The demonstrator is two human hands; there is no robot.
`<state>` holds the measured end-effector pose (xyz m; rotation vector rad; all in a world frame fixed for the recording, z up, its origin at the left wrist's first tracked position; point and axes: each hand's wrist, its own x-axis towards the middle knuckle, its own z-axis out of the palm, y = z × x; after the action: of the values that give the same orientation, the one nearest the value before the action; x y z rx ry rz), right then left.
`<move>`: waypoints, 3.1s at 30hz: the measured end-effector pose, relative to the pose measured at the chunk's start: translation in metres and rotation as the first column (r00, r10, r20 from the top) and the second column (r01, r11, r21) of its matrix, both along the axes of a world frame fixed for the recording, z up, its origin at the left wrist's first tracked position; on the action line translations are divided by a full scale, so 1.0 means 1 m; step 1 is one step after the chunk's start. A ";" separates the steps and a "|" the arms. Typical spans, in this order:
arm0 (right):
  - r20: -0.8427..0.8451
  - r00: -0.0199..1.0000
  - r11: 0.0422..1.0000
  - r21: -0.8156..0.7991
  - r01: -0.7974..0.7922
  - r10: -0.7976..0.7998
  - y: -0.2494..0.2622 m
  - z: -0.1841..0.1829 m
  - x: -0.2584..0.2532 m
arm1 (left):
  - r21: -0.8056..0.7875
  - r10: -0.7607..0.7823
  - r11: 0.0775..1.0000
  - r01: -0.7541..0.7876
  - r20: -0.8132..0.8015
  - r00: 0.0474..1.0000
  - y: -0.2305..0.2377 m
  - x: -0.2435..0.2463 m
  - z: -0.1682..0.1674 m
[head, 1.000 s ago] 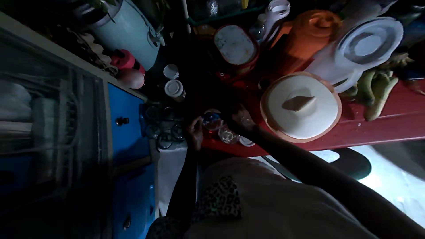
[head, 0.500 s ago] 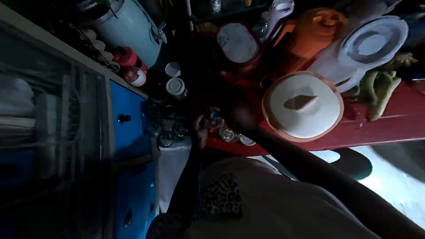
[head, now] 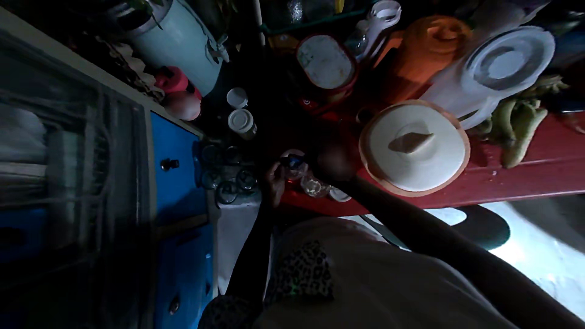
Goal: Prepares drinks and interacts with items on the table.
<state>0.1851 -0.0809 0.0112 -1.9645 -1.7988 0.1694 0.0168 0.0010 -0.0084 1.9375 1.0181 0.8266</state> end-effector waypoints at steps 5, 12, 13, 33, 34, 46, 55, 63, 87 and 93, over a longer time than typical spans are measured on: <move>-0.017 0.999 0.999 -0.002 0.038 -0.038 0.002 0.004 -0.005 | 0.012 0.063 0.998 -0.063 0.017 0.998 -0.002 0.003 -0.001; -0.009 1.000 1.000 0.008 0.002 -0.001 -0.001 -0.004 -0.001 | -0.042 0.012 0.999 -0.013 -0.028 1.000 -0.003 -0.001 -0.001; -0.003 1.000 1.000 0.003 0.014 -0.014 -0.001 -0.003 0.002 | -0.042 0.018 0.999 -0.018 -0.017 1.000 -0.001 -0.003 -0.001; -0.230 0.973 0.996 -0.088 -0.007 -0.014 0.006 -0.001 0.022 | 0.014 -0.022 1.000 0.023 -0.037 0.999 0.005 0.002 0.011; -0.229 0.973 0.996 -0.087 0.006 -0.025 0.006 0.000 0.020 | 0.016 -0.042 0.999 0.042 -0.029 0.999 0.005 0.003 0.011; -0.311 0.944 0.986 -0.153 0.061 -0.107 0.013 0.009 0.018 | 0.064 -0.083 0.995 0.082 0.018 0.996 0.004 0.011 0.010; -0.219 0.973 0.982 -0.187 0.038 -0.080 0.012 0.012 0.008 | 0.012 -0.018 1.000 0.018 0.007 1.000 0.000 0.013 0.012; -0.211 0.977 0.994 -0.105 0.012 -0.034 -0.002 0.004 0.029 | -0.098 -0.012 0.995 0.017 0.054 0.998 0.009 -0.008 0.004; -0.120 0.991 0.998 -0.022 0.053 -0.056 0.003 0.009 0.008 | -0.113 0.046 0.993 -0.038 0.066 0.997 0.004 -0.007 0.000; -0.230 0.972 0.998 -0.067 0.020 -0.035 0.005 0.015 0.013 | -0.042 -0.022 0.999 0.024 0.048 0.999 0.008 -0.004 0.004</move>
<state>0.1979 -0.0760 0.0261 -1.9231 -1.6330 0.4337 0.0132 0.0090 -0.0047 1.8816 0.9762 0.8277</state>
